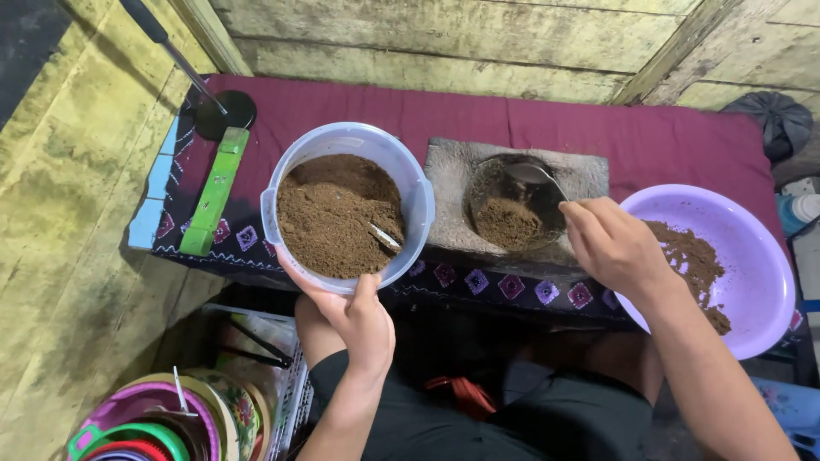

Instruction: The person scoops brown powder from a plastic container into a stone mortar using a spoon, then grinds the powder with a pestle. They repeat this process, adding more powder and continuing to grind.

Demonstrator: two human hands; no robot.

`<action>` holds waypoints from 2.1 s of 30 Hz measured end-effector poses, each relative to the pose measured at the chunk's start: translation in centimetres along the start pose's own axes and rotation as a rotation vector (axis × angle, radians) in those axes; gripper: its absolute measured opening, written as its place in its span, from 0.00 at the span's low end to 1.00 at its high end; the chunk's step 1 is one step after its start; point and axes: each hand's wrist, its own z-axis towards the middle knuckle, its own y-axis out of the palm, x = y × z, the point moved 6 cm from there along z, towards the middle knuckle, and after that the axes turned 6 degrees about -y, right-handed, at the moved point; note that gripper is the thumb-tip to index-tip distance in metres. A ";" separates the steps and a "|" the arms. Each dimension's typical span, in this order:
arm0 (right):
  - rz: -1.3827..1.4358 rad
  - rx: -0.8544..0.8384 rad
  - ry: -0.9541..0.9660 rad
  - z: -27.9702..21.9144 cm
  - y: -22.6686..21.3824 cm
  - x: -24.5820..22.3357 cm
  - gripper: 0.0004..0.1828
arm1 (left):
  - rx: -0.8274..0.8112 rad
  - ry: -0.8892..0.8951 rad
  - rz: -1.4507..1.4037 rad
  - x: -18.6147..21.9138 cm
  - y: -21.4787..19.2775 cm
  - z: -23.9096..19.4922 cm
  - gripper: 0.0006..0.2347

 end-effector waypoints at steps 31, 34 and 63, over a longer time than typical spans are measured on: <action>0.977 0.230 0.532 16.4 8.4 -5.8 0.07 | 0.147 -0.123 0.137 0.6 -0.8 -1.3 0.46; 1.052 0.261 0.575 16.5 6.6 -5.3 0.08 | 0.134 -0.137 0.125 1.2 -0.4 -1.1 0.44; 0.129 0.105 0.477 -0.3 3.1 0.8 0.05 | 0.204 -0.376 -0.123 1.7 1.9 1.3 0.43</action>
